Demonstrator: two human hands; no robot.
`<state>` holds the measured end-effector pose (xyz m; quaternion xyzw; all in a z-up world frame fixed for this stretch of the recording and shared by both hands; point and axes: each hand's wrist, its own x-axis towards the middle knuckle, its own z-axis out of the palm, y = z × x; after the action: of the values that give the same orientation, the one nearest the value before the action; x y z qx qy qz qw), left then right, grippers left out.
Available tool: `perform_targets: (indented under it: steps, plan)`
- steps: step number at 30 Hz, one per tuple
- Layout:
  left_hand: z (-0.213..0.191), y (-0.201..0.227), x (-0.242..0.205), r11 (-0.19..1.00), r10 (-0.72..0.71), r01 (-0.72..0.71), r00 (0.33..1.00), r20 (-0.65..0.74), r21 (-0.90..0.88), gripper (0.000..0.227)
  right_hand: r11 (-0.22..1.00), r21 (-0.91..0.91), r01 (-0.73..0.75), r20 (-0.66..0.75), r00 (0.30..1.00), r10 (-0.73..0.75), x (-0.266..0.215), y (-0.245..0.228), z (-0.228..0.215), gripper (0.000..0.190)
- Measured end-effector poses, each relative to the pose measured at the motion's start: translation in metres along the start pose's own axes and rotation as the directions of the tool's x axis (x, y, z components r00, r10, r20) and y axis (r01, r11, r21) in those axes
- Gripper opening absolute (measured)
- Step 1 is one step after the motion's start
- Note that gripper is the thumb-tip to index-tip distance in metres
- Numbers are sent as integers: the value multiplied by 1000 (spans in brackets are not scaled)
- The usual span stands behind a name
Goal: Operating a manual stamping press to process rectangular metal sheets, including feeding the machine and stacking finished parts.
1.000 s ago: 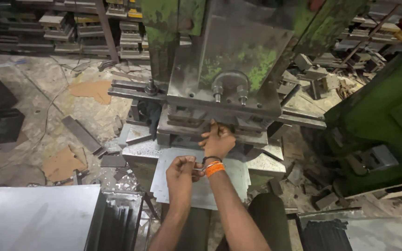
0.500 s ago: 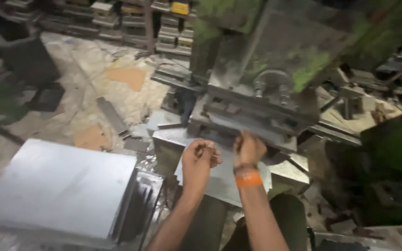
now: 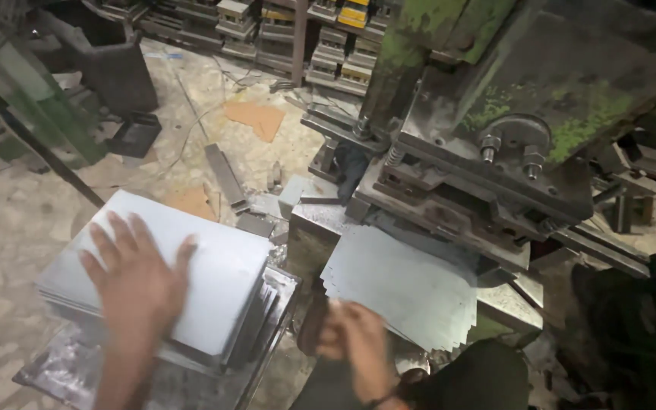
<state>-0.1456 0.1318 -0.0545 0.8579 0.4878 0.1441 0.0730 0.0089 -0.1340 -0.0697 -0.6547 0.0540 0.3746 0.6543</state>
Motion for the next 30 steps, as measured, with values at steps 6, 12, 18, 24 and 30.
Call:
perform_targets:
  steps: [6, 12, 18, 24, 30]
  plan:
    - [20, 85, -58, 972, 182, -183, 983, -21, -144, 96, 989, 143, -24, 86, 996, 11, -33, -10, 50, 48]
    - [-69, 101, -29, 973, -20, 74, 971, 238, -220, 74, 948, 314, 46, -191, 982, 15, 3, -31, -72, 51]
    - [-25, 198, -28, 140, 313, 611, 719, 621, -779, 41, 440, 885, 151, 210, 714, -668, 33, -6, -171, 71]
    - [55, 268, -7, 139, 390, 455, 791, 471, -879, 22, 593, 608, 527, -150, 810, -567, 66, -10, -133, 15]
    - [64, 286, 7, -60, 324, 692, 695, 642, -719, 43, 539, 600, 591, -392, 805, -446, 124, -67, -92, 27]
